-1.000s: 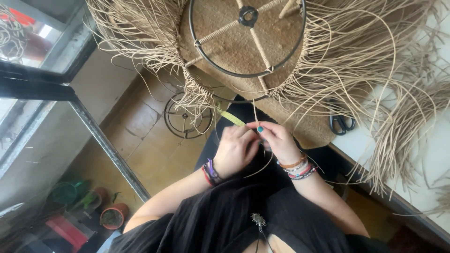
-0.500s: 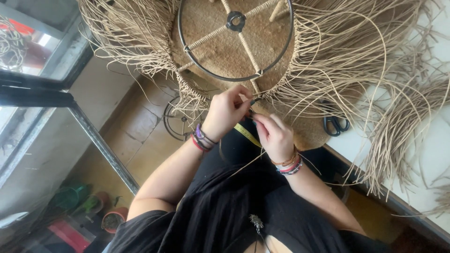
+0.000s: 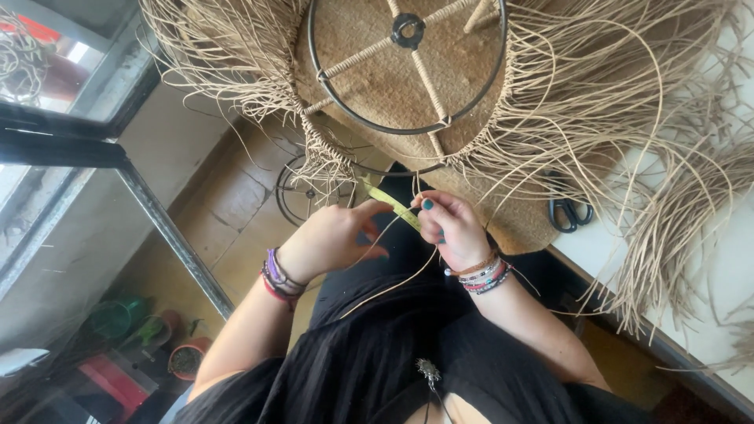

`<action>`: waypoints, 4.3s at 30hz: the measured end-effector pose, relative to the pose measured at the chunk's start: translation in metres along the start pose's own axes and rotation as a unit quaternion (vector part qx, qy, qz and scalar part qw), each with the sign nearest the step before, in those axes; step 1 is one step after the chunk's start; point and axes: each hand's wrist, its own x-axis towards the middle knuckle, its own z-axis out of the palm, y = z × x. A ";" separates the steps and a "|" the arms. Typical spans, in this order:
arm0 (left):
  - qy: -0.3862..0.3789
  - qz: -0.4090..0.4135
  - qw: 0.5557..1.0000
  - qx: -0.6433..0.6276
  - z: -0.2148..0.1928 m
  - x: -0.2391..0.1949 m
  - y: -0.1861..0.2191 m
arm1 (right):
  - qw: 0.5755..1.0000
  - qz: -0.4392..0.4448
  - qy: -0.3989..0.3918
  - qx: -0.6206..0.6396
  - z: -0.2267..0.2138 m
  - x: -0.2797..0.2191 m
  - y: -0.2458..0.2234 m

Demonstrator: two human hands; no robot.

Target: The person sits on the floor and weaves natural fiber strands through a circular metal frame. They repeatedly pull strands through the frame and secure them by hand, gradually building up a woven pattern around the structure.

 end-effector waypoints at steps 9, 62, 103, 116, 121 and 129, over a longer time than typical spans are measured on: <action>0.379 0.237 0.801 -0.398 0.052 0.050 -0.008 | 0.998 -0.022 0.006 0.060 0.022 0.000 0.017; 0.330 -0.061 0.938 -0.091 0.101 0.082 -0.039 | 0.610 -0.190 -0.058 -0.767 0.035 -0.007 -0.038; 0.232 0.183 0.952 0.076 0.044 0.041 0.078 | 0.393 -0.430 0.210 -0.785 -0.057 -0.029 -0.108; -0.011 0.135 0.704 -0.697 0.077 0.072 0.098 | 0.926 -0.336 -0.108 -0.132 -0.019 -0.124 -0.108; -0.035 0.111 0.604 -0.788 0.061 0.061 0.082 | 0.960 -0.220 -0.136 0.104 -0.094 -0.148 -0.077; 0.235 0.202 0.646 -0.698 -0.007 0.012 0.038 | 0.990 -0.141 -0.015 0.017 -0.167 -0.189 -0.071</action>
